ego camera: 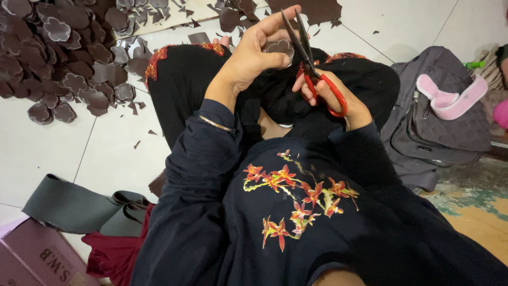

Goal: The person sits on the floor and uses red-handled scissors to cut flower-shaped pieces from a brown patterned sheet. They repeatedly trim the edges of each shape and place the finished pieces into a growing pile on the floor.

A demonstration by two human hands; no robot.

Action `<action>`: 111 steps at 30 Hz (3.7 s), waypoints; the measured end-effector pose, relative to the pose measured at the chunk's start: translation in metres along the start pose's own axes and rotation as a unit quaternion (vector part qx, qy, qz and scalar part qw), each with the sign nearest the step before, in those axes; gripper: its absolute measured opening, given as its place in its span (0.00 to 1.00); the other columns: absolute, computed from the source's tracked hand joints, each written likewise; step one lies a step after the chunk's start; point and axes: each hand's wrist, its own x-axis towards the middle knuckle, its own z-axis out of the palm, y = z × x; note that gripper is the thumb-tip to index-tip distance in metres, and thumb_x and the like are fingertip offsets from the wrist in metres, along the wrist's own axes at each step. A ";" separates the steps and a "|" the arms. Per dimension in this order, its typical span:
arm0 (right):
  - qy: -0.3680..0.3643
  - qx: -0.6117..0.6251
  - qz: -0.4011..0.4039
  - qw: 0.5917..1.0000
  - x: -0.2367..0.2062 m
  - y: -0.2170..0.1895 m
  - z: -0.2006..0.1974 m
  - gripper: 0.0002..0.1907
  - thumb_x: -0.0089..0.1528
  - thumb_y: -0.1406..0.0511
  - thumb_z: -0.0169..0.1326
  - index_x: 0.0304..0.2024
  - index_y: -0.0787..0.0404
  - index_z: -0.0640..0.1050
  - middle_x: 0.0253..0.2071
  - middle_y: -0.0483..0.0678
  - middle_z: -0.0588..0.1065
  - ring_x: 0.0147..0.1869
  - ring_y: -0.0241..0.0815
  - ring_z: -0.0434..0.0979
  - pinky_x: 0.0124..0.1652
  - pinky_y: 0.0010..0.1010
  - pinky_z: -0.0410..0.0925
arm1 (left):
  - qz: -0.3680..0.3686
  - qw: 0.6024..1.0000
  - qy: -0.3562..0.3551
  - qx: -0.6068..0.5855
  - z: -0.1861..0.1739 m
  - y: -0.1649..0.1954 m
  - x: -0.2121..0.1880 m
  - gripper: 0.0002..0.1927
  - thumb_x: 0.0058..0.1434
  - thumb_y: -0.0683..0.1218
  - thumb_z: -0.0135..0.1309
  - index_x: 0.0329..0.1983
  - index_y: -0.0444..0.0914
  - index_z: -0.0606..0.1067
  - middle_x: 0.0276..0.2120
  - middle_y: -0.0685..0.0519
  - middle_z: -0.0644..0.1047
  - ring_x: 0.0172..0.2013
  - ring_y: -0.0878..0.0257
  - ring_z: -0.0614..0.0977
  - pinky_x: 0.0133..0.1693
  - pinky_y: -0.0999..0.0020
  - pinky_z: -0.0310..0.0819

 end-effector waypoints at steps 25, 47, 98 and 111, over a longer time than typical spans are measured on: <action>0.207 0.039 0.035 0.977 0.042 0.035 0.011 0.13 0.70 0.61 0.52 0.49 0.64 0.76 0.29 0.40 0.69 0.29 0.30 0.69 0.30 0.21 0.63 | -0.069 0.979 0.190 -0.032 -0.005 -0.031 0.017 0.13 0.60 0.36 0.61 0.48 0.33 0.76 0.31 0.53 0.80 0.26 0.70 0.80 0.28 0.77 0.76; 0.122 0.002 0.045 0.992 0.028 0.040 0.018 0.25 0.72 0.49 0.46 0.53 0.64 0.75 0.32 0.40 0.68 0.33 0.30 0.70 0.33 0.20 0.64 | -0.018 0.971 0.234 -0.053 -0.011 -0.038 0.019 0.12 0.61 0.37 0.63 0.45 0.33 0.74 0.33 0.52 0.82 0.28 0.70 0.80 0.29 0.78 0.74; 0.112 -0.016 0.061 0.992 0.031 0.038 0.019 0.25 0.71 0.49 0.44 0.53 0.63 0.74 0.31 0.39 0.67 0.33 0.29 0.67 0.33 0.20 0.62 | -0.002 0.976 0.218 0.001 -0.009 -0.037 0.019 0.08 0.60 0.37 0.63 0.41 0.33 0.78 0.29 0.55 0.79 0.28 0.71 0.78 0.32 0.77 0.73; 0.085 0.011 0.025 0.996 0.037 0.041 0.025 0.32 0.71 0.43 0.43 0.55 0.65 0.74 0.33 0.40 0.68 0.35 0.30 0.69 0.36 0.22 0.65 | 0.009 0.968 0.247 0.038 -0.008 -0.034 0.021 0.10 0.58 0.38 0.64 0.42 0.32 0.78 0.29 0.55 0.81 0.29 0.70 0.82 0.31 0.76 0.77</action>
